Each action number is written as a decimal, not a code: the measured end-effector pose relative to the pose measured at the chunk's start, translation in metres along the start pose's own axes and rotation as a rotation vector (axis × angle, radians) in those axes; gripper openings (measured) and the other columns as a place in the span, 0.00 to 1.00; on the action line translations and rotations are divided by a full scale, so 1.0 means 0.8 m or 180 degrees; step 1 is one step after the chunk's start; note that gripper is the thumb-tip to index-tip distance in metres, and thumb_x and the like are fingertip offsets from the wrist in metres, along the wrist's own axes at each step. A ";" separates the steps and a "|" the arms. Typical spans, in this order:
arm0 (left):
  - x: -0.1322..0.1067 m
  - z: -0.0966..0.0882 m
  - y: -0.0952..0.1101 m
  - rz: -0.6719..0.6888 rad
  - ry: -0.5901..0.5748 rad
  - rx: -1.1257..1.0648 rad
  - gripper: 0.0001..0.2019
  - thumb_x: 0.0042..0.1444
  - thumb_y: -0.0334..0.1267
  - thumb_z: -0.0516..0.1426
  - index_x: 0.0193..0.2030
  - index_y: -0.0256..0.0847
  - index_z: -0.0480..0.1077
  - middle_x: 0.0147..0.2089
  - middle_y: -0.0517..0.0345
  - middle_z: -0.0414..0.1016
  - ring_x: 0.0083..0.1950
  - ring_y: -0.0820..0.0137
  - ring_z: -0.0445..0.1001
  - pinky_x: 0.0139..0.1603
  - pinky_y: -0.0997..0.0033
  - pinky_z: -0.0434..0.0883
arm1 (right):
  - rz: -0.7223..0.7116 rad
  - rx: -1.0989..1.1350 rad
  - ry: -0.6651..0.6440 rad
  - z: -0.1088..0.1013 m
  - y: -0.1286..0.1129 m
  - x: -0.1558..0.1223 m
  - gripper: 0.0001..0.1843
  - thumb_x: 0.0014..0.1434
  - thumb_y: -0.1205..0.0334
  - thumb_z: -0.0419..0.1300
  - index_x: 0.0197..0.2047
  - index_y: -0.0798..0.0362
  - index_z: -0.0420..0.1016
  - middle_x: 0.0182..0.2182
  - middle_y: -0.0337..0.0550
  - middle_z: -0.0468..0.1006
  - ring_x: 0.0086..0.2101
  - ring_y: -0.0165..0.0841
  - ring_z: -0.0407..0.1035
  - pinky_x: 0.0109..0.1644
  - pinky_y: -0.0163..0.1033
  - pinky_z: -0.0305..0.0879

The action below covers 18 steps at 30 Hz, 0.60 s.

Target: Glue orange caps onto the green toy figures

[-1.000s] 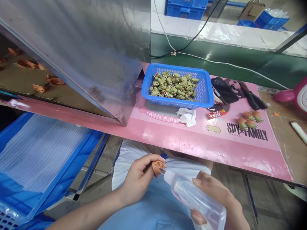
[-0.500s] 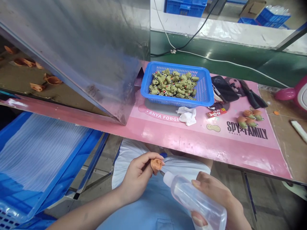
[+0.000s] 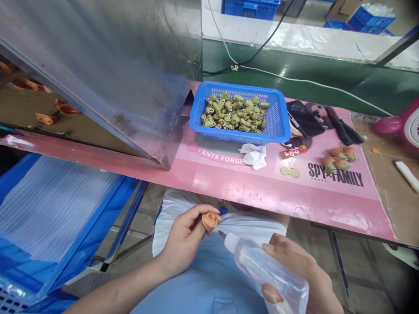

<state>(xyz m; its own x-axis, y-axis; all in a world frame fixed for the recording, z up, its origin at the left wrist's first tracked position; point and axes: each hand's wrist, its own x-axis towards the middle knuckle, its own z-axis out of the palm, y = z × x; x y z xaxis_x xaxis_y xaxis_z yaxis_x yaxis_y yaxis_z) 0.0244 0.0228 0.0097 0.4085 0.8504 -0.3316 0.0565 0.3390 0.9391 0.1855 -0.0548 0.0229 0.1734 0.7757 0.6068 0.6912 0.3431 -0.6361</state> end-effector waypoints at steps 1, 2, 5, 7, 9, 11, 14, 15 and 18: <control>0.000 0.000 0.000 0.0001 0.0007 0.0004 0.07 0.55 0.32 0.52 0.38 0.39 0.71 0.33 0.56 0.75 0.26 0.77 0.64 0.25 0.79 0.63 | -0.0040 0.0131 0.0073 -0.001 0.000 0.002 0.14 0.56 0.58 0.55 0.43 0.57 0.65 0.18 0.37 0.61 0.15 0.28 0.53 0.16 0.36 0.48; 0.000 0.000 0.000 0.0007 0.0012 0.0010 0.07 0.55 0.32 0.52 0.38 0.39 0.71 0.32 0.57 0.75 0.25 0.77 0.64 0.25 0.79 0.63 | -0.0100 0.0261 0.0117 -0.003 -0.001 0.004 0.14 0.55 0.61 0.55 0.43 0.59 0.66 0.19 0.38 0.62 0.16 0.29 0.55 0.16 0.37 0.50; 0.001 0.000 0.001 0.0000 0.0027 0.0023 0.07 0.55 0.31 0.52 0.38 0.39 0.71 0.32 0.57 0.75 0.25 0.77 0.64 0.25 0.80 0.63 | -0.0265 0.0302 0.0054 -0.005 -0.002 0.009 0.14 0.55 0.64 0.56 0.44 0.61 0.67 0.23 0.42 0.66 0.19 0.32 0.60 0.17 0.38 0.55; 0.001 0.000 0.002 -0.0020 0.0037 0.0019 0.07 0.55 0.31 0.52 0.38 0.38 0.71 0.32 0.56 0.75 0.25 0.77 0.64 0.24 0.79 0.63 | -0.0228 0.0217 0.0149 -0.005 -0.003 0.009 0.14 0.55 0.64 0.55 0.44 0.61 0.67 0.23 0.43 0.67 0.21 0.33 0.62 0.18 0.38 0.58; 0.001 0.000 0.002 -0.0039 0.0048 0.0014 0.07 0.55 0.31 0.52 0.37 0.38 0.71 0.32 0.55 0.75 0.25 0.76 0.64 0.24 0.79 0.63 | -0.0154 0.0128 0.0196 -0.004 -0.002 0.008 0.13 0.55 0.64 0.55 0.44 0.61 0.67 0.22 0.42 0.66 0.21 0.34 0.64 0.18 0.39 0.59; 0.000 0.000 0.003 -0.0044 0.0053 0.0004 0.07 0.54 0.32 0.52 0.37 0.38 0.71 0.32 0.56 0.75 0.25 0.76 0.64 0.24 0.79 0.63 | -0.0218 0.0164 0.0217 -0.003 -0.001 0.007 0.14 0.54 0.64 0.55 0.44 0.61 0.67 0.21 0.41 0.65 0.20 0.34 0.63 0.18 0.38 0.58; -0.001 0.000 0.002 -0.0039 0.0037 -0.0020 0.07 0.55 0.32 0.52 0.37 0.39 0.71 0.32 0.56 0.75 0.25 0.77 0.64 0.24 0.79 0.62 | -0.0269 0.0287 0.0188 -0.003 0.002 0.006 0.16 0.53 0.66 0.56 0.45 0.62 0.67 0.22 0.40 0.64 0.19 0.31 0.61 0.16 0.37 0.56; -0.001 0.000 0.001 -0.0031 0.0027 -0.0025 0.07 0.55 0.32 0.52 0.37 0.39 0.71 0.32 0.56 0.75 0.25 0.77 0.64 0.24 0.79 0.62 | -0.0268 0.0296 0.0178 -0.004 0.003 0.006 0.16 0.53 0.66 0.56 0.45 0.62 0.67 0.22 0.40 0.64 0.19 0.31 0.61 0.16 0.37 0.56; 0.000 -0.001 0.000 -0.0011 0.0001 -0.0026 0.07 0.55 0.33 0.52 0.38 0.39 0.71 0.32 0.56 0.75 0.25 0.77 0.64 0.24 0.79 0.63 | -0.0334 0.0219 0.0222 -0.002 0.003 0.007 0.16 0.53 0.65 0.56 0.45 0.62 0.67 0.21 0.40 0.64 0.18 0.31 0.60 0.16 0.36 0.55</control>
<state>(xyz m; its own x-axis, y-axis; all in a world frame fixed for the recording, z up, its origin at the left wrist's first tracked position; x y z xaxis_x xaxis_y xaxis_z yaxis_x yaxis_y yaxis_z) 0.0238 0.0226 0.0096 0.4080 0.8493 -0.3349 0.0504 0.3453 0.9371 0.1896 -0.0501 0.0256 0.1528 0.6957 0.7019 0.6588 0.4577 -0.5971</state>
